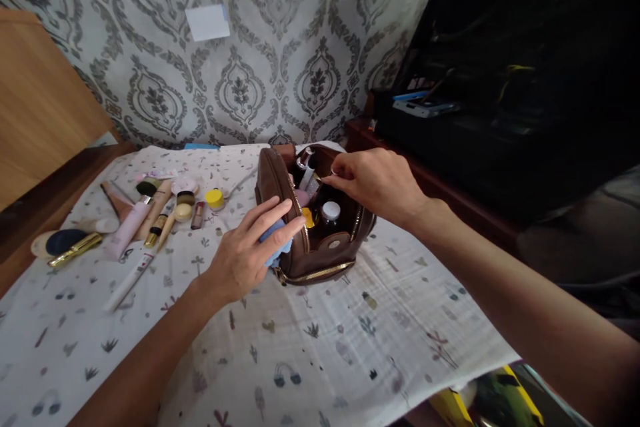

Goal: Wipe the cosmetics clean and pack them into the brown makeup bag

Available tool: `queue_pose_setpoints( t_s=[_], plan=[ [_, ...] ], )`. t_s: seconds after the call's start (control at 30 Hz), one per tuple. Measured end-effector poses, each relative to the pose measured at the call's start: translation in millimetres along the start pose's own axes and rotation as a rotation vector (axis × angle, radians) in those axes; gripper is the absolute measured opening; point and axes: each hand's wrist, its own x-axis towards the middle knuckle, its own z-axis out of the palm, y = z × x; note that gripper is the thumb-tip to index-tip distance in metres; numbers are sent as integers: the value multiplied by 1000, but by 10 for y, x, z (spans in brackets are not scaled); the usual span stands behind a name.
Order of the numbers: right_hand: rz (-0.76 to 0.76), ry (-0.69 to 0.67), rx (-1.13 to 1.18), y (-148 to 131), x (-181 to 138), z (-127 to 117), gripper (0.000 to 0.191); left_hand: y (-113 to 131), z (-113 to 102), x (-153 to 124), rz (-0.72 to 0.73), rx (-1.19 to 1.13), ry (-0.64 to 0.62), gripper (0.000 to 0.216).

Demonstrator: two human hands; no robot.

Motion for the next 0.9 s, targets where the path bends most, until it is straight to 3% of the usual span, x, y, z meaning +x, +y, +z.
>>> queue_pose_setpoints(
  t_s=[0.17, 0.33, 0.43, 0.73, 0.9],
  plan=[
    [3, -123, -81, -72, 12, -115, 20, 14, -19, 20, 4, 22, 3, 50],
    [94, -83, -58, -100, -18, -109, 20, 11, -35, 16, 1, 9, -18, 51],
    [67, -71, -81, -104, -40, -73, 22, 8, -32, 11, -6, 1, -23, 53],
    [37, -206, -157, -158, -1, -168, 24, 14, -35, 11, -3, -14, -26, 56],
    [59, -91, 30, -99, -27, -172, 18, 13, -36, 13, -1, -6, -23, 54]
  ],
)
